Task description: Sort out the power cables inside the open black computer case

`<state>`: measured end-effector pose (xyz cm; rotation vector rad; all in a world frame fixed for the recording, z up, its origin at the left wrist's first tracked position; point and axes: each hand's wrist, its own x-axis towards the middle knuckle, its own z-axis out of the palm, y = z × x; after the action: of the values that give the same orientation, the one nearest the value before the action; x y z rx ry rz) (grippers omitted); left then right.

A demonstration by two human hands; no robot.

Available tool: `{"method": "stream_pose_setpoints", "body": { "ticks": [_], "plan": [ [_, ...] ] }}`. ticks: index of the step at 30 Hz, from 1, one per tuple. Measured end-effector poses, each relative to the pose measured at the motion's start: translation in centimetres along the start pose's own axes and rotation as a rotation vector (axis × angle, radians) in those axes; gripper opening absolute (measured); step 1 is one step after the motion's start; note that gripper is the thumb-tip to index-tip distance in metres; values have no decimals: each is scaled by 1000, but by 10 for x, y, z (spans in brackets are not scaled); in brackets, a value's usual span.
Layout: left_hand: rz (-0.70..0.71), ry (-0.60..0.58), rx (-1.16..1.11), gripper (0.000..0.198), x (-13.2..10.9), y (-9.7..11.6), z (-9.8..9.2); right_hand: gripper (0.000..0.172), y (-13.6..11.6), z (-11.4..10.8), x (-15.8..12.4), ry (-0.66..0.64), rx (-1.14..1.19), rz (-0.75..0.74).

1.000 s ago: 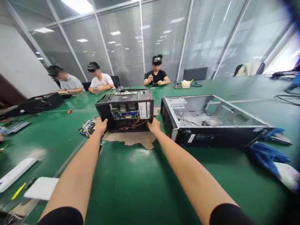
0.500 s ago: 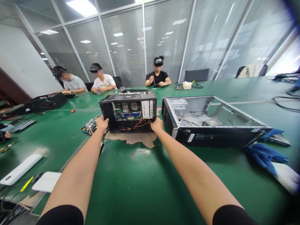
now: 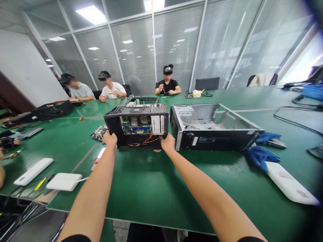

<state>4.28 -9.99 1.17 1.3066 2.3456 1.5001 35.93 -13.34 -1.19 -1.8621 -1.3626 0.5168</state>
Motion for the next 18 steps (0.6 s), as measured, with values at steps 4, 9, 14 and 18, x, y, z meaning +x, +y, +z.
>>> {"method": "stream_pose_setpoints", "body": {
  "ticks": [4, 9, 14, 18],
  "plan": [
    [-124, 170, -79, 30, -40, 6, -6, 29, 11, -14, -28, 4, 3, -5],
    [-153, 268, -219, 35, -80, 7, -13, 32, 28, -32, -65, -18, -20, 6],
    [-147, 266, -332, 35, -107, -3, -25, 37, 45, -47, -94, -9, -11, -42],
    [-58, 241, -487, 34, -127, -13, -33, 38, 59, -54, -111, 14, 7, -103]
  ]
}}
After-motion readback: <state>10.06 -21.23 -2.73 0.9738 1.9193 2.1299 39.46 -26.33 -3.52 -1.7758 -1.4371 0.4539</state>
